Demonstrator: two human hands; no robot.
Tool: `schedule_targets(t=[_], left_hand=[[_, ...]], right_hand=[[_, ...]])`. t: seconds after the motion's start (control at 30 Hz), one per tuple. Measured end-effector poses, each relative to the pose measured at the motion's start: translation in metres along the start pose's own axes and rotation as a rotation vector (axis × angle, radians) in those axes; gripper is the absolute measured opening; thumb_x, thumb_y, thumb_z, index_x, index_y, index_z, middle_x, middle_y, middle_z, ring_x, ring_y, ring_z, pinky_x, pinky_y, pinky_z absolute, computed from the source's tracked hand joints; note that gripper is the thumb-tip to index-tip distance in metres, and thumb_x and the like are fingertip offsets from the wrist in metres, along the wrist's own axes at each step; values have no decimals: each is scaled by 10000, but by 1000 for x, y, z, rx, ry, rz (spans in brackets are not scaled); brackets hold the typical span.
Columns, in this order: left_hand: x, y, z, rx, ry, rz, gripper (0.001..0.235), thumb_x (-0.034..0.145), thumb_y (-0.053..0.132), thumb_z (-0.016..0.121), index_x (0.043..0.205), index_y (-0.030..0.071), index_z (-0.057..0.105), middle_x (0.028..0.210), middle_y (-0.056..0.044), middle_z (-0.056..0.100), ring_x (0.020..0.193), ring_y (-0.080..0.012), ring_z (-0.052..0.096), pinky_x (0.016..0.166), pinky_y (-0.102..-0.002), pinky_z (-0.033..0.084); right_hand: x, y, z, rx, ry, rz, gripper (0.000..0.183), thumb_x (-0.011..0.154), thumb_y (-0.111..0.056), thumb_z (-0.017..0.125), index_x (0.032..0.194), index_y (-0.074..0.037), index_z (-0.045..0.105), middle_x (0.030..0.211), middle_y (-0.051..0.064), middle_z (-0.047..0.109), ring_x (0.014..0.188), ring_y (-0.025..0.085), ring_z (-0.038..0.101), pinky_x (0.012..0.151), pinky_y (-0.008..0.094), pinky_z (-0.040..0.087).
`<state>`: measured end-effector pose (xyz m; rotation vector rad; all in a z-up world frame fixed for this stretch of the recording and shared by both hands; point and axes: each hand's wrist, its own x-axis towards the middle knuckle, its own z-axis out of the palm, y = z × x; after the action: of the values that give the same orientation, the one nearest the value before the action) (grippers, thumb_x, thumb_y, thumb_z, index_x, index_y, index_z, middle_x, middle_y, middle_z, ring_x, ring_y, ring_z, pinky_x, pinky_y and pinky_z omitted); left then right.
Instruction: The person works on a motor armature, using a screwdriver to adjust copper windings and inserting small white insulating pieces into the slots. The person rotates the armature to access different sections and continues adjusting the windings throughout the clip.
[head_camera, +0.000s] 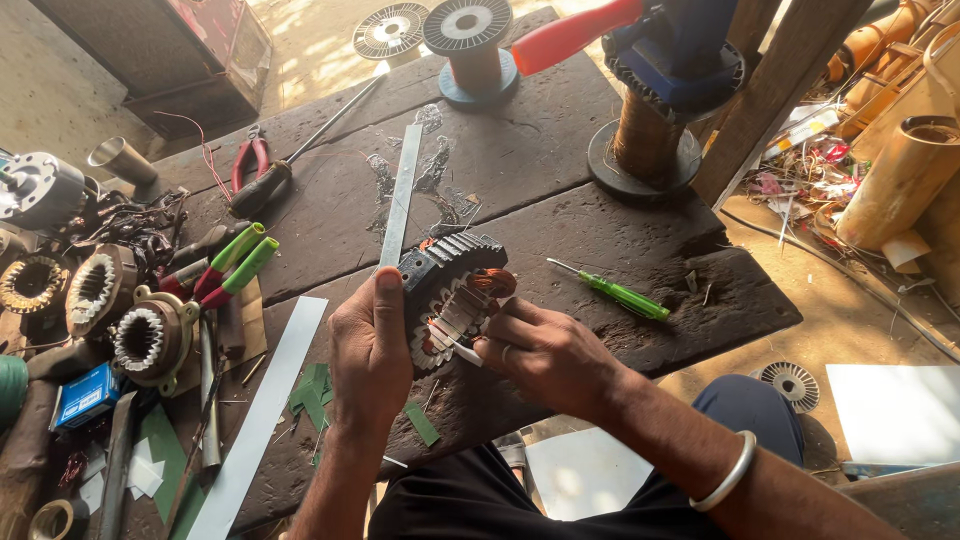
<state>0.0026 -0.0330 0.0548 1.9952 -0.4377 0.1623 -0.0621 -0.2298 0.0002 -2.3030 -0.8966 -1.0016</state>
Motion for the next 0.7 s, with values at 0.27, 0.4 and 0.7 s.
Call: schedule_targets(t=[0.27,0.4,0.7], left_hand=[[0,-1,-2,-28,-2,57,649,1069,527,361,913,-1,706,676,-65,659,680,-130,587,608,-330,475],[-1,-5,1,-52,27,61,635,1087,509,388,879,-14,682,653,-56,614,647,-119,530,569,-331,429],[0,-3,2,-73,15,34,628,1086,498,366,868,6,689,605,-3,578,576,-72,499,500,-279,388]], right_hand=[[6,1,-8,18,-51,-8,189,830,-66,778,998,-43,695,980,49,627,983,217,677,805,330,624],[1,-23,-11,67,-14,280,356,754,-215,855,1030,-24,736,932,82,654,819,231,662,659,360,576],[8,-46,15,100,253,544,125,848,-106,823,880,-34,726,842,74,679,727,220,701,625,353,577]])
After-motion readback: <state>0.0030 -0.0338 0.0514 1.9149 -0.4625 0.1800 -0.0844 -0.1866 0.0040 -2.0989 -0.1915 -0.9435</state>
